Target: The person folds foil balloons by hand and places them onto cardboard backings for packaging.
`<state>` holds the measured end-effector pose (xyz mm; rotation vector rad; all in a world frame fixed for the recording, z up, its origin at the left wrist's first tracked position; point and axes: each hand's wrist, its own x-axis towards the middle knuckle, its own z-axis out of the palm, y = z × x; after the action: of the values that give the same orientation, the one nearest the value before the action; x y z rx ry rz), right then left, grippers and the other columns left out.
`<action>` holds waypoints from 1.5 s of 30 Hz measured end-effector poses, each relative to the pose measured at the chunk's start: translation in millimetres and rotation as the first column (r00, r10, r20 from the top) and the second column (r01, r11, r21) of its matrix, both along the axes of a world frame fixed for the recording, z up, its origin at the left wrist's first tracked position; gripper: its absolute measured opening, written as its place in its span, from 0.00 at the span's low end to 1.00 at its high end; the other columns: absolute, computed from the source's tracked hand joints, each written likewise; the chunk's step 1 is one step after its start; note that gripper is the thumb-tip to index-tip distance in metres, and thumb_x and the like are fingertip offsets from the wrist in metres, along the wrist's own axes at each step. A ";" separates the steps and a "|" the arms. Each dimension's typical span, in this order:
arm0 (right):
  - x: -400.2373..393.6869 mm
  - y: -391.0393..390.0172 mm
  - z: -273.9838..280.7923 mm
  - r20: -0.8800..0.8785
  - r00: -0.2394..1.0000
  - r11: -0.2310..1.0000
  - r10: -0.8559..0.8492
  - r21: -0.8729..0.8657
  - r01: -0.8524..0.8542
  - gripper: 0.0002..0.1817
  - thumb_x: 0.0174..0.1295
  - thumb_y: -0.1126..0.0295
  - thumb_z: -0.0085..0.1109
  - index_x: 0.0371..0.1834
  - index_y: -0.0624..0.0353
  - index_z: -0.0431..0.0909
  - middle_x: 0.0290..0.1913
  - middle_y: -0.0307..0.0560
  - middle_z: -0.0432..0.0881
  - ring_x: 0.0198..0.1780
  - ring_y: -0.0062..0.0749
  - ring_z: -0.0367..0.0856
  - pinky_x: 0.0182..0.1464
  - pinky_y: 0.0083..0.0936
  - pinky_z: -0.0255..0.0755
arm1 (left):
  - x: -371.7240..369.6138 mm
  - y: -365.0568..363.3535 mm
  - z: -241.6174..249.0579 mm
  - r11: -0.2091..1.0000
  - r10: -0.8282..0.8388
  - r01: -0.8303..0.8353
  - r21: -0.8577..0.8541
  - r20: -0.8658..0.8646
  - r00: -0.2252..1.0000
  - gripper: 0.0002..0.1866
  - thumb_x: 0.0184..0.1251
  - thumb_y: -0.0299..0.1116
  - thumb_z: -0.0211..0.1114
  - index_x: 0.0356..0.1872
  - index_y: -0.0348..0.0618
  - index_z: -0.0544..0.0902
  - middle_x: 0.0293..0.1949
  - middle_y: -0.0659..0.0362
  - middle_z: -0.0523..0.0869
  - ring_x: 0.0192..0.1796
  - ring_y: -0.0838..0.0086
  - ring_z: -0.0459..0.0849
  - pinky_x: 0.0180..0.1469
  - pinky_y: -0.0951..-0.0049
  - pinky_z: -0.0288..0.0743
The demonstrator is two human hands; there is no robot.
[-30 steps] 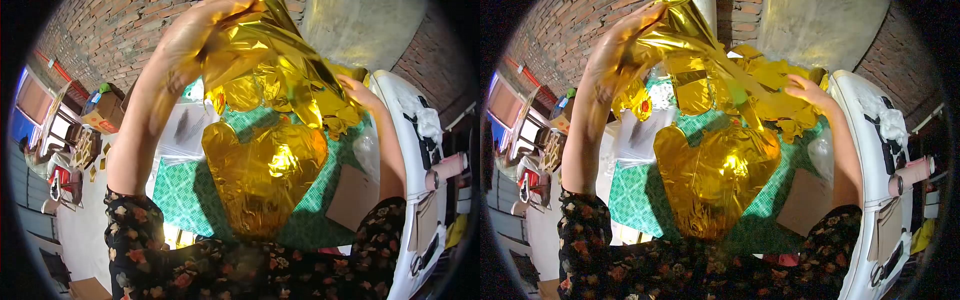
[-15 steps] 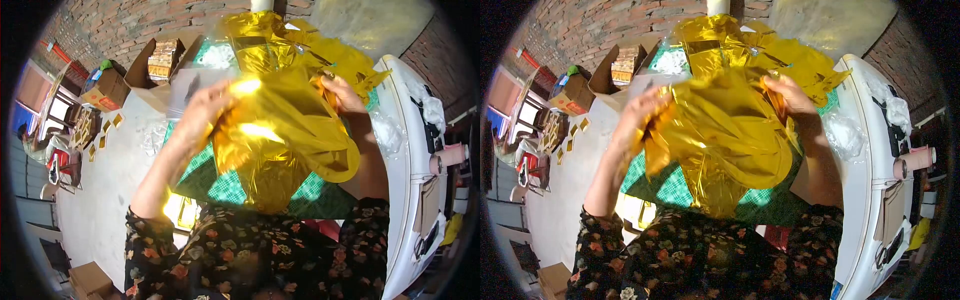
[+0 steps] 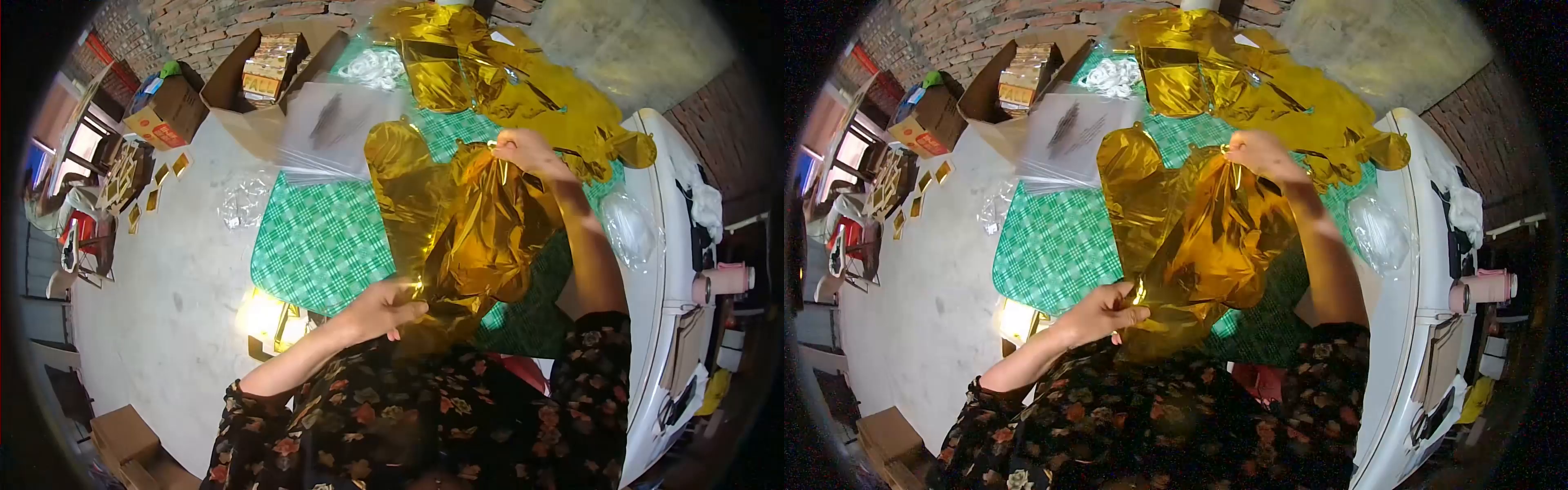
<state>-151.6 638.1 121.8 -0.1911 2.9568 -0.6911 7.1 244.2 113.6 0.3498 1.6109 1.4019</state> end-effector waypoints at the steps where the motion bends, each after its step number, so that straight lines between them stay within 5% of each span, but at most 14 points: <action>1: -3.8 -7.0 -1.0 0.029 0.999 0.999 -0.027 0.024 0.026 0.16 0.63 0.55 0.70 0.37 0.58 0.83 0.29 0.46 0.80 0.32 0.34 0.76 0.36 0.35 0.70 | 3.5 1.7 -1.2 1.000 -0.003 0.003 -0.006 0.030 1.000 0.17 0.79 0.39 0.68 0.47 0.31 0.79 0.32 0.63 0.81 0.29 0.86 0.78 0.29 0.79 0.80; 3: -11.3 -17.5 -3.0 0.085 0.993 0.995 -0.079 0.073 0.073 0.16 0.62 0.54 0.69 0.39 0.57 0.85 0.33 0.51 0.86 0.35 0.42 0.84 0.40 0.38 0.76 | 10.3 5.3 -4.0 1.000 0.010 -0.010 -0.014 0.019 1.000 0.15 0.80 0.38 0.68 0.45 0.33 0.79 0.29 0.64 0.80 0.26 0.85 0.79 0.27 0.78 0.80; 10: -8.6 -32.7 -10.0 -0.056 0.998 0.990 -0.013 -0.142 0.005 0.13 0.65 0.60 0.71 0.38 0.60 0.83 0.31 0.44 0.85 0.33 0.31 0.81 0.38 0.32 0.72 | 22.9 8.1 -7.7 0.996 -0.021 0.010 -0.092 -0.115 0.993 0.16 0.79 0.40 0.68 0.44 0.33 0.82 0.27 0.62 0.83 0.25 0.83 0.84 0.28 0.78 0.78; 25: -16.2 -42.5 -30.6 -0.160 0.987 0.996 0.015 -0.080 -0.028 0.14 0.64 0.57 0.73 0.37 0.56 0.82 0.34 0.50 0.87 0.38 0.49 0.85 0.42 0.44 0.73 | 26.2 0.2 -11.5 0.978 -0.121 0.030 -0.208 -0.442 0.889 0.22 0.76 0.45 0.70 0.32 0.32 0.87 0.20 0.50 0.87 0.23 0.68 0.89 0.27 0.65 0.78; 28: -18.5 -40.6 -34.2 -0.155 0.987 0.995 0.038 -0.086 -0.052 0.15 0.65 0.59 0.71 0.36 0.58 0.79 0.29 0.45 0.78 0.32 0.35 0.75 0.38 0.35 0.69 | 28.5 0.0 -13.3 0.985 -0.092 0.000 -0.171 -0.526 0.846 0.23 0.75 0.45 0.72 0.27 0.32 0.85 0.19 0.48 0.86 0.21 0.64 0.87 0.25 0.62 0.75; 31: -20.8 -39.9 -30.0 -0.050 0.999 0.999 0.006 -0.037 -0.007 0.16 0.65 0.54 0.71 0.38 0.55 0.81 0.36 0.52 0.87 0.41 0.52 0.85 0.45 0.45 0.74 | 29.7 0.7 -12.4 0.987 -0.077 -0.012 -0.162 -0.533 0.843 0.24 0.74 0.45 0.72 0.26 0.33 0.83 0.20 0.46 0.84 0.23 0.55 0.85 0.27 0.58 0.75; 34: -24.2 -37.5 -33.1 -0.047 0.998 0.996 0.033 -0.077 -0.036 0.16 0.65 0.53 0.70 0.39 0.54 0.81 0.37 0.51 0.88 0.43 0.52 0.86 0.45 0.45 0.74 | 25.0 1.7 0.7 0.965 -0.168 0.049 -0.257 -0.466 0.869 0.23 0.74 0.46 0.71 0.29 0.32 0.83 0.24 0.43 0.83 0.30 0.45 0.85 0.34 0.53 0.77; 36: -26.3 -37.1 -34.0 -0.095 0.993 0.993 0.075 -0.079 -0.083 0.15 0.65 0.59 0.71 0.36 0.58 0.79 0.31 0.45 0.79 0.35 0.39 0.77 0.39 0.37 0.69 | 23.3 2.6 3.5 0.950 -0.219 0.084 -0.301 -0.450 0.866 0.24 0.74 0.47 0.71 0.28 0.31 0.83 0.23 0.42 0.83 0.31 0.45 0.86 0.34 0.54 0.78; 39: -29.4 -38.7 -30.9 -0.070 0.993 0.991 0.096 -0.085 -0.102 0.14 0.65 0.62 0.71 0.34 0.60 0.77 0.27 0.42 0.75 0.31 0.32 0.72 0.35 0.33 0.67 | 20.8 0.5 10.2 0.888 -0.372 0.107 -0.448 -0.561 0.740 0.24 0.74 0.49 0.71 0.33 0.31 0.83 0.21 0.43 0.83 0.29 0.47 0.86 0.35 0.55 0.81; 42: -29.9 -40.3 -26.2 -0.023 0.994 0.990 0.105 -0.097 -0.107 0.14 0.65 0.62 0.69 0.34 0.60 0.77 0.28 0.42 0.75 0.32 0.31 0.72 0.36 0.33 0.67 | 13.9 1.4 30.1 0.792 -0.436 -0.113 -0.600 -0.686 0.582 0.24 0.71 0.52 0.72 0.35 0.36 0.83 0.19 0.49 0.84 0.23 0.55 0.85 0.28 0.56 0.79; 45: -27.8 -42.2 -18.9 -0.001 0.993 0.987 0.118 -0.106 -0.117 0.14 0.66 0.61 0.67 0.35 0.61 0.76 0.29 0.43 0.75 0.35 0.32 0.73 0.39 0.34 0.68 | -13.8 5.4 37.4 0.935 -0.223 -0.186 -0.301 -0.909 0.352 0.27 0.71 0.55 0.69 0.45 0.35 0.83 0.36 0.47 0.90 0.41 0.57 0.91 0.35 0.58 0.83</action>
<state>-179.4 595.9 102.8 -0.3683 2.8778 -0.8312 -6.7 249.6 151.0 1.1167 2.7529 0.7810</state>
